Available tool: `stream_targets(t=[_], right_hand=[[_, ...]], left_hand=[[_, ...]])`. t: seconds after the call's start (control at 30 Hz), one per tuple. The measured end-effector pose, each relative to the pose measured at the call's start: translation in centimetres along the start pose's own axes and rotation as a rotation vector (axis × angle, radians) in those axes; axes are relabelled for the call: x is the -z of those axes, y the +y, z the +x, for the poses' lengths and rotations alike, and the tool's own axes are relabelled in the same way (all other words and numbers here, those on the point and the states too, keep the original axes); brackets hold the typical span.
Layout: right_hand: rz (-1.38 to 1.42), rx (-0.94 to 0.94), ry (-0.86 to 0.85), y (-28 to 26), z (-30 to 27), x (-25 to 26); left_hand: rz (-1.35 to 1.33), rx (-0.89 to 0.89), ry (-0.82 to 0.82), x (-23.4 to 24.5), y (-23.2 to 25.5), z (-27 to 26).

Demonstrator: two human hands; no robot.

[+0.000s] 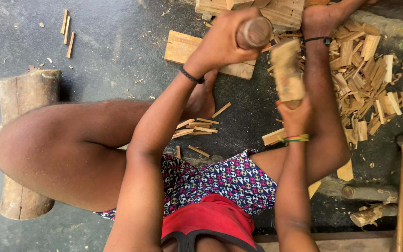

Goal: The person is sitting on the floor, using a chisel and a wooden mallet to carve a piece of wood. They repeatedly strike the chisel to remove wood shavings and shape the wood.

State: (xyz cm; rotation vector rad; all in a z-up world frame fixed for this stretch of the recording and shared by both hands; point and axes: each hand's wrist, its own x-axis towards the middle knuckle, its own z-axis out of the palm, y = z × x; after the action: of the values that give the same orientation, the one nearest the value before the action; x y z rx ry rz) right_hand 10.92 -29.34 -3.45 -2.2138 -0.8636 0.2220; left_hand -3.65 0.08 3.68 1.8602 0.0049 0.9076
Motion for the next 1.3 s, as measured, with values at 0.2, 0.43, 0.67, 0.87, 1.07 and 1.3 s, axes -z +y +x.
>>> stream_targets(t=[0.2, 0.43, 0.67, 0.87, 1.07, 1.3], right_hand=[[-0.485, -0.539, -0.285, 2.3, -0.2, -1.3], [-0.55, 0.074, 0.004, 5.6, 0.7, -4.4], [-0.042, 0.269, -0.154, 3.2, 5.6, -14.3], [-0.046, 0.403, -0.156, 3.4, 8.2, -23.0], [0.189, 0.407, -0.166, 2.5, 7.1, -22.1], [0.036, 0.386, -0.169, 2.4, 6.6, -22.2]], left_hand=[[-0.096, -0.001, 0.164, 1.6, 1.8, -0.6], [-0.062, 0.002, 0.247, 1.5, 2.3, -1.2], [-0.037, -0.052, 0.193, 0.4, 4.2, -0.8], [-0.03, -0.015, 0.21, 1.2, 7.7, -0.4], [-0.046, 0.085, 0.209, 0.5, 9.1, 0.2], [0.072, 0.016, 0.188, 0.7, 8.2, -0.6]])
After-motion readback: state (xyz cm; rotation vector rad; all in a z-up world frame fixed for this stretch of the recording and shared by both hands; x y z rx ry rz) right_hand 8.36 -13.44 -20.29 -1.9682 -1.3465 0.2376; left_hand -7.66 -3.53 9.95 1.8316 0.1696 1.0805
